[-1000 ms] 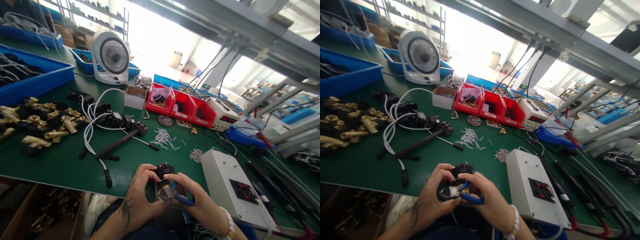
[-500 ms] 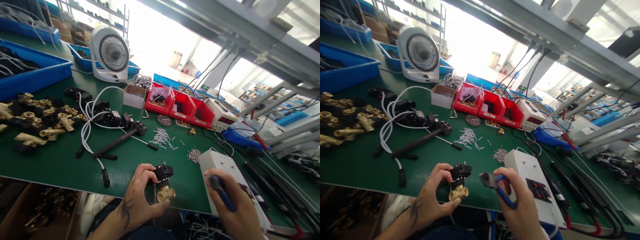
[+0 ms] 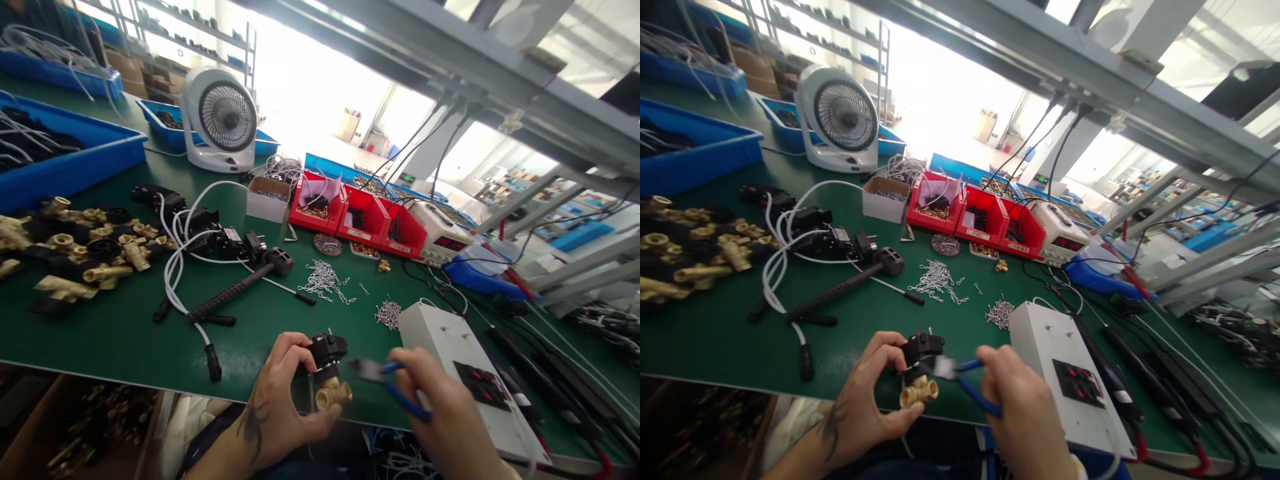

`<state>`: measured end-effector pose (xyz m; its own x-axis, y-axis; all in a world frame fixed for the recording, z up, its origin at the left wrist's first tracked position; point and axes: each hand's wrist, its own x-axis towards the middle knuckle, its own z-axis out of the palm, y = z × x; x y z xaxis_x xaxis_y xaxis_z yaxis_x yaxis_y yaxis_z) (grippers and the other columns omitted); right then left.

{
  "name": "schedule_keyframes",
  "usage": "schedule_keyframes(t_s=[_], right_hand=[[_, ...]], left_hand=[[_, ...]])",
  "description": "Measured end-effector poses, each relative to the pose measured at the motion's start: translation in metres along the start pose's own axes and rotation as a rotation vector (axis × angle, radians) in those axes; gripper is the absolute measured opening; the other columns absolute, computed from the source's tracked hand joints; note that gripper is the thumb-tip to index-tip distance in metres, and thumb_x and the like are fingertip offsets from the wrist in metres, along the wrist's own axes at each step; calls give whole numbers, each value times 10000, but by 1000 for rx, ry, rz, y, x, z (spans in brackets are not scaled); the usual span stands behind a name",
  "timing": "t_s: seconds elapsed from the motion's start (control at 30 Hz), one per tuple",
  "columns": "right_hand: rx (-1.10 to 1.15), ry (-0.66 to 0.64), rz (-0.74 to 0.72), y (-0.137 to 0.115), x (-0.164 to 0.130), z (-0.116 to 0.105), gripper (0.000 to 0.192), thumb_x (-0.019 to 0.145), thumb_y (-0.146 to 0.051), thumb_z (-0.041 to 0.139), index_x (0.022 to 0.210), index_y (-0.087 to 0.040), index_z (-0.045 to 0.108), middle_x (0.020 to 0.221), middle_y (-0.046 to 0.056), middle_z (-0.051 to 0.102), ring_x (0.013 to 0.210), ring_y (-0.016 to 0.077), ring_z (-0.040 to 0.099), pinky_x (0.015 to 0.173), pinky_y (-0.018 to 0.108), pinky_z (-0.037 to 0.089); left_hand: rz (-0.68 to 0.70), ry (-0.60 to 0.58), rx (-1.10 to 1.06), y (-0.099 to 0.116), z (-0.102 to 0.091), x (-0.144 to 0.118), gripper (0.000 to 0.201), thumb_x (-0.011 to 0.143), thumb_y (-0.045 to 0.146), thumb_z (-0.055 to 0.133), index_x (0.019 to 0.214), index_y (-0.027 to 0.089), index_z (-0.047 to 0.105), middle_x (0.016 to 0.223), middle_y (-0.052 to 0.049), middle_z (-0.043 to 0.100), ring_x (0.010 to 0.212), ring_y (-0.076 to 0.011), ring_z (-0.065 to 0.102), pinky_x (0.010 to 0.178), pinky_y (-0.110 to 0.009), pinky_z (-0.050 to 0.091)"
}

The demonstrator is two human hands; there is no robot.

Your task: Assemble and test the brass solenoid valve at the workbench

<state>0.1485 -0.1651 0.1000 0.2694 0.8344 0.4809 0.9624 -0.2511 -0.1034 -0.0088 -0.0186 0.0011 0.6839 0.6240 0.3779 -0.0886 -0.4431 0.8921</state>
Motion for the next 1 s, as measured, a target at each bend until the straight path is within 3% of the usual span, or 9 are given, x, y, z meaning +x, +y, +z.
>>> schedule_keyframes(t_s=[0.07,0.1,0.23,0.3,0.4,0.47,0.63,0.8,1.0], right_hand=[[-59,-215,-107,1,-1,2,298,893,-62,341,991,-226,570,698,-8,563,512,151,552,466,235,419],[-65,-228,-100,2,-1,1,291,909,-75,339,995,-227,572,713,-1,571,531,157,564,479,241,428],[54,91,102,2,-1,-5,122,956,-184,471,1053,-227,532,884,24,613,643,145,605,569,215,486],[50,129,87,1,-1,-4,122,941,-160,465,1027,-225,522,862,21,612,607,140,596,540,211,477],[-44,-132,-89,2,0,0,262,898,-69,348,977,-221,546,717,-3,586,509,147,575,456,234,426],[-65,-202,-109,2,1,-1,281,910,-74,334,991,-222,559,717,-2,589,519,151,584,471,241,437],[55,133,111,-2,1,-5,138,931,-157,467,1035,-233,517,898,28,627,713,151,640,596,197,499],[-85,-198,-111,-6,0,4,298,849,-37,325,935,-233,532,677,-13,560,470,155,553,426,238,404],[45,76,38,-3,2,-6,177,900,-99,433,1011,-220,500,847,25,602,637,146,618,527,203,470]], left_hand=[[13,2,-9,0,1,0,403,598,155,740,884,240,468,1127,-34,530,1042,-212,559,873,-331,494],[20,7,-13,-1,1,0,410,588,155,744,881,240,469,1125,-34,532,1037,-214,562,870,-332,496],[9,22,-13,-1,1,0,399,596,163,742,878,240,471,1124,-35,529,1026,-215,565,857,-335,502],[8,20,-12,-2,0,0,392,604,161,739,879,240,472,1124,-34,527,1027,-212,565,858,-334,502],[11,18,-5,-2,0,-1,393,599,154,741,871,238,470,1116,-33,529,1027,-211,567,864,-333,502],[6,21,4,-2,0,0,390,598,161,743,865,236,470,1116,-38,531,1027,-215,570,861,-335,504],[45,49,0,0,2,2,367,605,177,731,862,234,475,1098,-45,541,992,-214,577,826,-328,512],[39,51,1,1,1,1,377,601,165,729,854,234,458,1088,-34,531,980,-198,571,822,-311,504],[57,60,8,-1,2,0,382,597,172,728,858,239,457,1099,-26,518,977,-189,567,815,-302,502]])
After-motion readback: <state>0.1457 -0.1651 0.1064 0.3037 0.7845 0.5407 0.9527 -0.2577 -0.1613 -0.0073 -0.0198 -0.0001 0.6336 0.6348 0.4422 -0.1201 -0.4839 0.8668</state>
